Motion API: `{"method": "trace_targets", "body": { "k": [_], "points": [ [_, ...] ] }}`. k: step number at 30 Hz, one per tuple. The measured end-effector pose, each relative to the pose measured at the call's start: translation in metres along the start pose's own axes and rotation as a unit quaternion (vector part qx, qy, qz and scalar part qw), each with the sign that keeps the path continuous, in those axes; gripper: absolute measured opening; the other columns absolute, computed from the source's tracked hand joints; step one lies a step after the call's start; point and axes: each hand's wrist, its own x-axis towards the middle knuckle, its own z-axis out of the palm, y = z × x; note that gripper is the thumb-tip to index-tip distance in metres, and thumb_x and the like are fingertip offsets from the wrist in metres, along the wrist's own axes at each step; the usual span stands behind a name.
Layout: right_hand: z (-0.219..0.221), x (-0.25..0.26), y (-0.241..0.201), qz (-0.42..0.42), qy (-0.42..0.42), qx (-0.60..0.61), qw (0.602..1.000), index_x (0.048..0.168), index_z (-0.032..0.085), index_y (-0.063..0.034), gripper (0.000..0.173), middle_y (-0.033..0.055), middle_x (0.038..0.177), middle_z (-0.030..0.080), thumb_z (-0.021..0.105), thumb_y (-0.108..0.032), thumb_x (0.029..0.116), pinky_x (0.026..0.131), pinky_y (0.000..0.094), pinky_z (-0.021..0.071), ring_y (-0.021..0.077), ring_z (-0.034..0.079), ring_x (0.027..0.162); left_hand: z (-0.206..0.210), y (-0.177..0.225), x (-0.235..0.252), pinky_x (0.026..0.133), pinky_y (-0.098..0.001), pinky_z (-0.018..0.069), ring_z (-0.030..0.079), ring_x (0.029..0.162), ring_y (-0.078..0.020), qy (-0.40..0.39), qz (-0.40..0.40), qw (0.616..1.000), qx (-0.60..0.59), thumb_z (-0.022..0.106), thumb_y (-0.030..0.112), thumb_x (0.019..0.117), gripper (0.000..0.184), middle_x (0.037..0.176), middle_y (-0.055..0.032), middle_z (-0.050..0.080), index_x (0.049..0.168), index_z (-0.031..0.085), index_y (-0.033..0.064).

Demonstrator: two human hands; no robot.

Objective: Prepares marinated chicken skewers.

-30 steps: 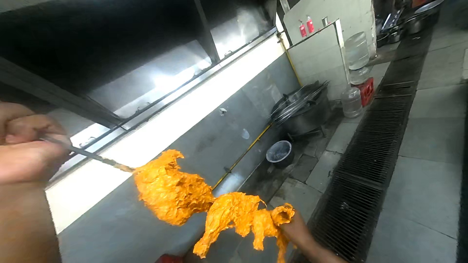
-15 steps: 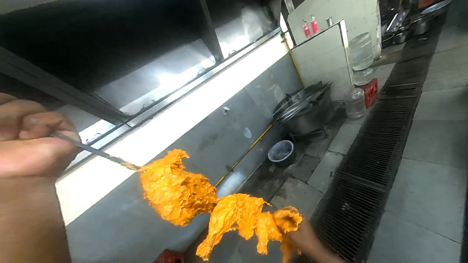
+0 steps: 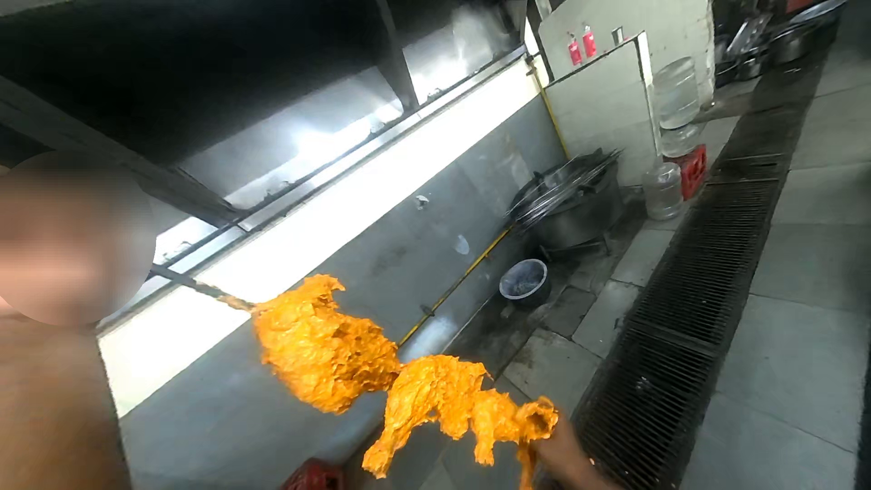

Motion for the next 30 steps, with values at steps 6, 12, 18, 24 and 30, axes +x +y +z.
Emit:
{"method": "trace_targets", "body": {
  "k": [6, 12, 18, 24, 30],
  "points": [
    [-0.003, 0.008, 0.002, 0.030, -0.036, -0.042, 0.998, 0.113, 0.066, 0.0052, 0.032, 0.0115, 0.101, 0.070, 0.072, 0.002, 0.0819, 0.086, 0.0308, 0.0567, 0.0124, 0.068, 0.092, -0.001, 0.000, -0.002, 0.049, -0.0083, 0.0350, 0.039, 0.048, -0.0002, 0.016, 0.012, 1.000, 0.016, 0.034, 0.000, 0.1058, 0.038, 0.059, 0.0043, 0.043, 0.072, 0.047, 0.0128],
    [-0.001, 0.021, -0.026, 0.068, -0.013, -0.027, 0.997, 0.120, 0.062, 0.0064, 0.041, 0.0148, 0.109, 0.068, 0.072, 0.005, 0.0805, 0.089, 0.0314, 0.0555, 0.0147, 0.067, 0.099, -0.002, -0.001, -0.002, 0.050, -0.0070, 0.0367, 0.042, 0.049, 0.0017, -0.006, 0.000, 1.000, 0.012, 0.029, 0.003, 0.1083, 0.041, 0.059, 0.0050, 0.046, 0.074, 0.048, 0.0131],
    [0.005, 0.018, -0.060, 0.106, -0.037, 0.036, 0.993, 0.130, 0.056, 0.0063, 0.044, 0.0153, 0.116, 0.065, 0.065, 0.006, 0.0877, 0.089, 0.0279, 0.0542, 0.0122, 0.064, 0.103, -0.003, 0.001, -0.002, 0.048, -0.0069, 0.0371, 0.040, 0.047, 0.0021, -0.043, -0.023, 0.999, -0.019, 0.029, 0.008, 0.1094, 0.037, 0.057, 0.0066, 0.042, 0.080, 0.050, 0.0136],
    [0.005, 0.020, -0.070, 0.174, 0.015, 0.134, 0.975, 0.137, 0.046, 0.0050, 0.037, 0.0153, 0.115, 0.059, 0.051, 0.001, 0.1001, 0.084, 0.0283, 0.0526, 0.0134, 0.061, 0.098, -0.001, 0.002, -0.004, 0.047, -0.0073, 0.0367, 0.040, 0.047, 0.0018, -0.059, -0.025, 0.998, -0.029, 0.030, 0.008, 0.1093, 0.035, 0.059, 0.0060, 0.043, 0.081, 0.051, 0.0129],
    [-0.006, 0.026, -0.050, 0.119, -0.046, 0.081, 0.989, 0.134, 0.049, 0.0066, 0.048, 0.0151, 0.118, 0.062, 0.064, 0.009, 0.0884, 0.088, 0.0269, 0.0539, 0.0119, 0.062, 0.103, -0.002, 0.001, -0.010, 0.051, -0.0076, 0.0384, 0.041, 0.049, 0.0027, -0.039, -0.005, 0.994, 0.100, 0.034, 0.001, 0.1071, 0.033, 0.059, 0.0079, 0.044, 0.082, 0.050, 0.0160]
  ]
}}
